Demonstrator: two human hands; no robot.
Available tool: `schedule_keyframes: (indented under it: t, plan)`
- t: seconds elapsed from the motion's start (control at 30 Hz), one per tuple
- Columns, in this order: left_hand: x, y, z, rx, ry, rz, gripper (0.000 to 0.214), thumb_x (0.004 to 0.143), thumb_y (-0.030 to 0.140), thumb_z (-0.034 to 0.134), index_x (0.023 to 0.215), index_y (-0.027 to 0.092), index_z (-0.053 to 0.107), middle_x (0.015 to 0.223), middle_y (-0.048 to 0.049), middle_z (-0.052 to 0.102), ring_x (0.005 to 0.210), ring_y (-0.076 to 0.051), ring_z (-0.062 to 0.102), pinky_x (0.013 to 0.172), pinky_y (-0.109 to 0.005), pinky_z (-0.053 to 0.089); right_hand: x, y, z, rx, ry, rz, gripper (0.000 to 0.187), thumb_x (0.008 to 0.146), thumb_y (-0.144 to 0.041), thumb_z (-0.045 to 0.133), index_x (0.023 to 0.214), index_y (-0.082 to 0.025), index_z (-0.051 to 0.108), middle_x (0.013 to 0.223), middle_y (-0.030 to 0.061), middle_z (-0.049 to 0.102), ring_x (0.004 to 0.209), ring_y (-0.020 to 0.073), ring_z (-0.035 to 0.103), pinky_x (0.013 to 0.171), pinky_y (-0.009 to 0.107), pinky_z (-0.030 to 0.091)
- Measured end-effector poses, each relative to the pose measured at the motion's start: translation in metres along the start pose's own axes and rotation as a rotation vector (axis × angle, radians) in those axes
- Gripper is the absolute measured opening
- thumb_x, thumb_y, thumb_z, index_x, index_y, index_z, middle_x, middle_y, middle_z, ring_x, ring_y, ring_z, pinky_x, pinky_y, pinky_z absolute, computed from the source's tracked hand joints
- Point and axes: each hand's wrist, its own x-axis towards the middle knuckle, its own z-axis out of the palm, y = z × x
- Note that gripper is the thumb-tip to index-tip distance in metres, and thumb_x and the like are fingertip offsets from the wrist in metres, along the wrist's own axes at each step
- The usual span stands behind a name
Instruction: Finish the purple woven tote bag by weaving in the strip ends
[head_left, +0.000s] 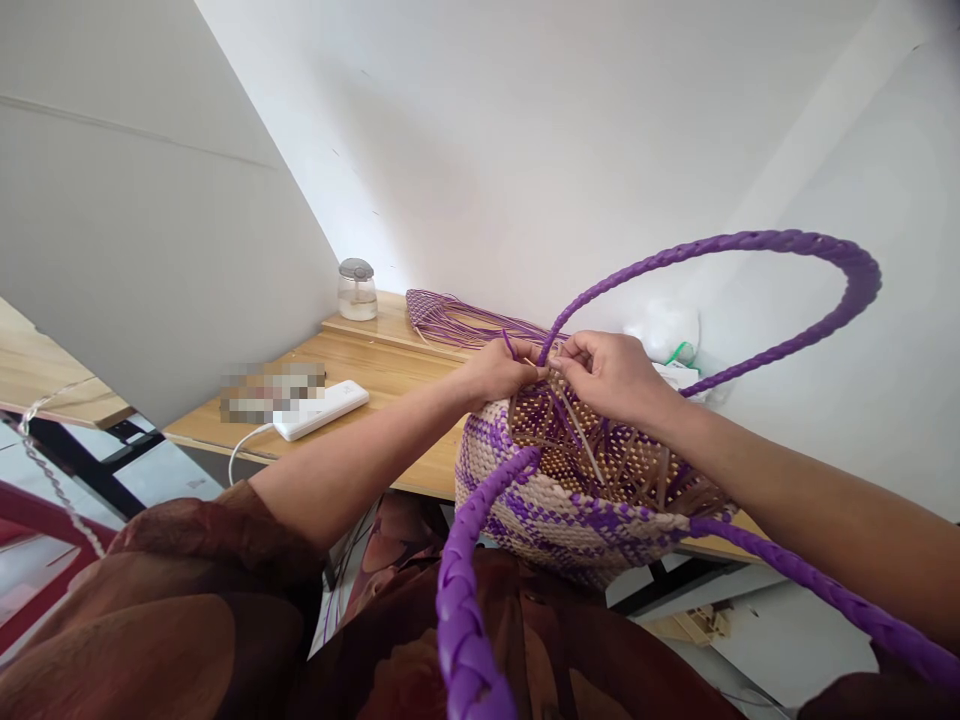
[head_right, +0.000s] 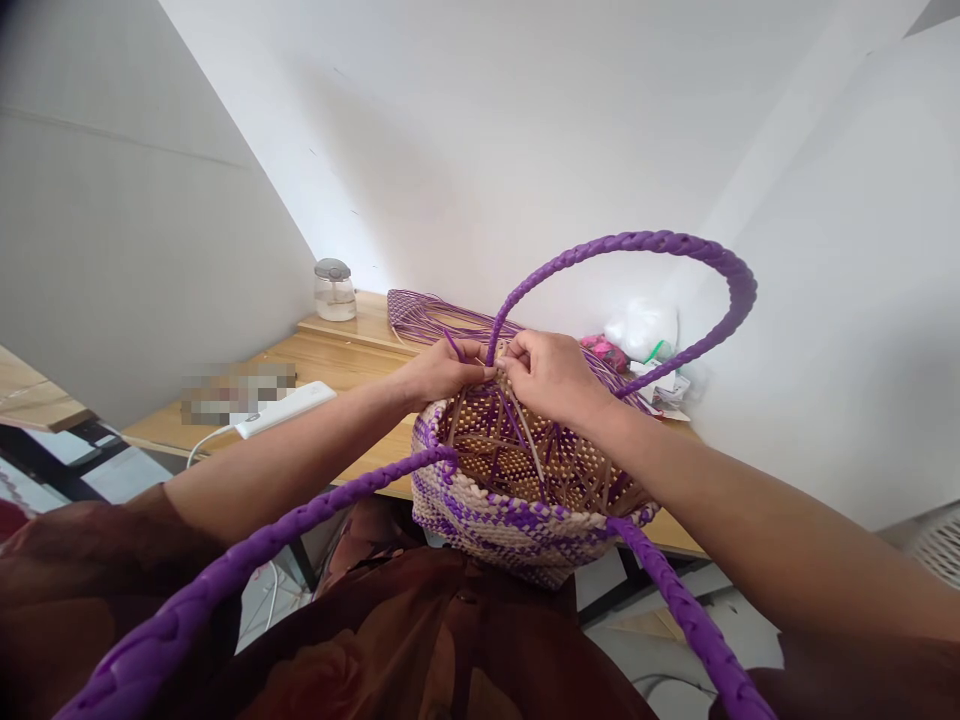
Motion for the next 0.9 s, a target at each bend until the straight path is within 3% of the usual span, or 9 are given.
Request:
schedule_keyframes:
  t: [0.33, 0.53, 0.7, 0.9]
  plan:
    - [0.0022, -0.005, -0.0001, 0.006, -0.01, 0.036, 0.008, 0.073, 0.019, 0.067, 0.079, 0.013, 0.066, 0.069, 0.0006, 0.062, 0.061, -0.009, 0.054, 0.062, -0.023, 0.043, 0.0009, 0.0002, 0.0006, -0.068, -0.017, -0.051, 0.013, 0.08, -0.027, 0.06, 0.07, -0.019, 0.061, 0.062, 0.0014, 0.062, 0.055, 0.0138, 0.051, 0.055, 0.03, 0.034]
    - [0.0018, -0.0029, 0.0013, -0.02, -0.012, 0.038, 0.012, 0.071, 0.021, 0.071, 0.077, 0.013, 0.065, 0.067, 0.0006, 0.062, 0.059, -0.008, 0.052, 0.06, -0.023, 0.041, 0.0005, 0.0051, -0.0006, -0.1, -0.022, -0.218, 0.012, 0.083, -0.024, 0.057, 0.072, -0.019, 0.058, 0.072, 0.0029, 0.063, 0.065, 0.0156, 0.054, 0.061, 0.03, 0.036]
    - [-0.0004, 0.0003, 0.0029, -0.056, 0.0, 0.004, 0.003, 0.073, 0.014, 0.067, 0.075, 0.013, 0.064, 0.065, 0.0014, 0.061, 0.058, -0.008, 0.052, 0.06, -0.023, 0.042, 0.0004, 0.0047, -0.0017, -0.059, -0.034, -0.112, 0.014, 0.084, -0.024, 0.056, 0.071, -0.019, 0.058, 0.07, 0.0026, 0.063, 0.062, 0.0153, 0.053, 0.059, 0.03, 0.035]
    - [-0.0002, -0.0004, 0.0028, -0.066, -0.019, 0.009, 0.011, 0.073, 0.021, 0.072, 0.077, 0.013, 0.065, 0.068, 0.0001, 0.063, 0.059, -0.009, 0.054, 0.059, -0.023, 0.043, 0.001, 0.0064, 0.0002, -0.101, -0.035, -0.201, 0.01, 0.084, -0.024, 0.057, 0.076, -0.019, 0.061, 0.078, 0.0033, 0.066, 0.071, 0.0171, 0.057, 0.064, 0.031, 0.039]
